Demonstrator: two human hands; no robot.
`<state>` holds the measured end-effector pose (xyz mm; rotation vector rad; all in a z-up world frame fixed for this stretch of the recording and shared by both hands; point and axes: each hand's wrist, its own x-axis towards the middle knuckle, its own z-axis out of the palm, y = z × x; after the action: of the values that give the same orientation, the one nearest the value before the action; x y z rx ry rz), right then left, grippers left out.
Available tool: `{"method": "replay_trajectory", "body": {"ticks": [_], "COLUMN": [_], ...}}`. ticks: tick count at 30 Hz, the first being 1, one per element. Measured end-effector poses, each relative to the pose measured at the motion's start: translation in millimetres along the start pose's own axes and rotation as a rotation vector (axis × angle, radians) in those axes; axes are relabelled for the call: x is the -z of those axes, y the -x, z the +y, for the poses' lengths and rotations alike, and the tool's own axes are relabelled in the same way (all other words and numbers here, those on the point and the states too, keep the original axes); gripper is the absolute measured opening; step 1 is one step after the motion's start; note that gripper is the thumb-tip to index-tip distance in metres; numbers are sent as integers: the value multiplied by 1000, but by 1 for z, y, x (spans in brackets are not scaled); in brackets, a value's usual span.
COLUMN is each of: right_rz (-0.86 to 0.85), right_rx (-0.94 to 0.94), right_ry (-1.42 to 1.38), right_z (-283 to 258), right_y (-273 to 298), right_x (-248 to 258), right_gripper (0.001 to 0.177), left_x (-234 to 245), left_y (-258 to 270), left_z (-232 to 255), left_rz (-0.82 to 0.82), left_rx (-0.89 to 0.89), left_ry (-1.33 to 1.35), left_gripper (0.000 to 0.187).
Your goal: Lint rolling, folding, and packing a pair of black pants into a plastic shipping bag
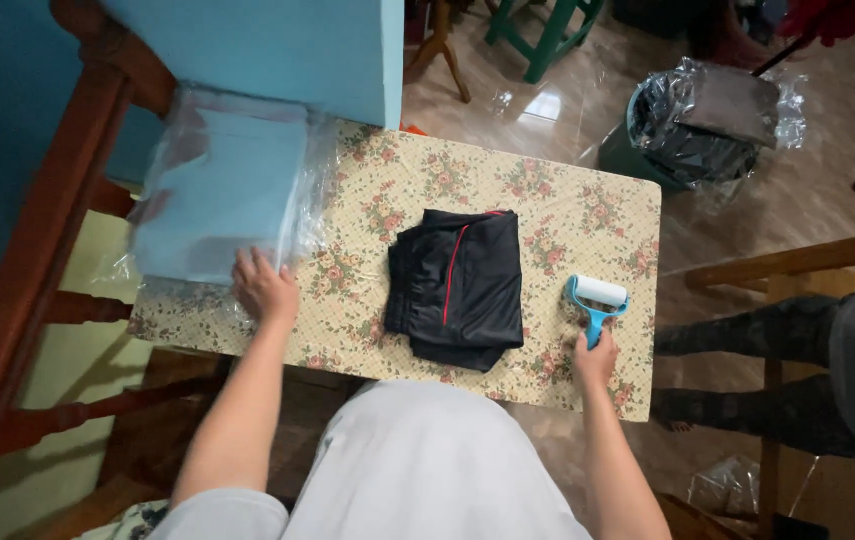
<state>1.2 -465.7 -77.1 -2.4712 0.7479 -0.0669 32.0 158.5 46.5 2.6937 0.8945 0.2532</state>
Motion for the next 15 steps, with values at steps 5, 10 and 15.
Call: {"method": "replay_trajectory", "body": {"ticks": [5, 10, 15], "right_rz": [11, -14, -10], "right_rx": [-46, -53, -62], "right_ry": [48, 25, 56], "right_z": [-5, -19, -11], "right_y": [4, 15, 9], "right_x": [-3, 8, 0], "right_gripper": [49, 50, 47], "left_x": [-60, -44, -37], "left_y": [-31, -13, -25], "left_z": [-66, -71, -58], "left_rz": [-172, -132, -72], "left_rx": [-13, -87, -93], "left_ry": [-146, -225, -156], "left_gripper": [37, 25, 26]}}
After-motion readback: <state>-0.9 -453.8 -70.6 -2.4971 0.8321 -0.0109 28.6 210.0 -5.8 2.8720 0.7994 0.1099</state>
